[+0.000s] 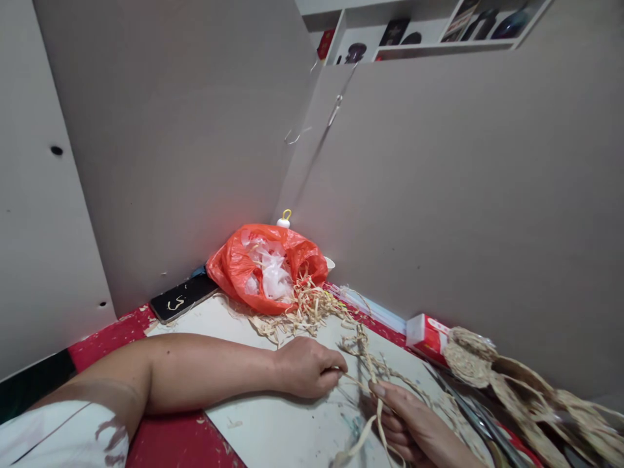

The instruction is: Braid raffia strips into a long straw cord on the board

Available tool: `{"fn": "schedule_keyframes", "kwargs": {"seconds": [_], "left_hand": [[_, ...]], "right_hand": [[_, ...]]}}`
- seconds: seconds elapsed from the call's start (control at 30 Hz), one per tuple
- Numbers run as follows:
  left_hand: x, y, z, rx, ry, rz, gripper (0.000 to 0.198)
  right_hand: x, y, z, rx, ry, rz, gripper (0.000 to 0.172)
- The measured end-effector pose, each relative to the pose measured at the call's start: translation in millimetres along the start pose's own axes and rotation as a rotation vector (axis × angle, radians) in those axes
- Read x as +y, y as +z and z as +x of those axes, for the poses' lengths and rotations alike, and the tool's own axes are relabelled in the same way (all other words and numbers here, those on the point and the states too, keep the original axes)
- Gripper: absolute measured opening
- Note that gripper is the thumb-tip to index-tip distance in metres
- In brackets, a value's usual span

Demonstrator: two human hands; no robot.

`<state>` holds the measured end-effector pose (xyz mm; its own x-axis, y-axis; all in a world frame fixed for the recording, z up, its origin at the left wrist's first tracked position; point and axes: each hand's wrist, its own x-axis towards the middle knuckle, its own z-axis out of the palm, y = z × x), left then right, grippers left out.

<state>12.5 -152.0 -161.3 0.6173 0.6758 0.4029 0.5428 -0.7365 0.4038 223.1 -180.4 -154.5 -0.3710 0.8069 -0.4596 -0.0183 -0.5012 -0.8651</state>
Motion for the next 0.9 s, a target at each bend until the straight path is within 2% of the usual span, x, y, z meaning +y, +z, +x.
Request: {"fn": "schedule_keyframes", "kwargs": {"seconds": [0.23,0.5,0.73,0.8,0.9], "left_hand": [[-0.1,0.2,-0.3,0.055,0.015,-0.055,0.027],[-8.3,-0.9,2.8,0.379,-0.018,-0.238,0.031],[-2.6,-15.8,7.5,0.51,-0.008,-0.133,0.03],[2.5,-18.0,5.6,0.509,0.022,-0.062,0.028],[10.2,-16.5,1.6,0.332,0.089,-0.001,0.03]], "right_hand": [[-0.3,-1.9,0.2,-0.044,-0.017,-0.003,0.056],[-5.7,2.4,-1.0,-0.078,-0.077,-0.027,0.048],[-8.0,-3.2,1.4,-0.12,-0.1,-0.015,0.043],[-8.5,-3.0,1.3,-0.122,-0.107,-0.016,0.041],[-9.4,-1.0,0.3,-0.12,-0.121,-0.03,0.041]]}}
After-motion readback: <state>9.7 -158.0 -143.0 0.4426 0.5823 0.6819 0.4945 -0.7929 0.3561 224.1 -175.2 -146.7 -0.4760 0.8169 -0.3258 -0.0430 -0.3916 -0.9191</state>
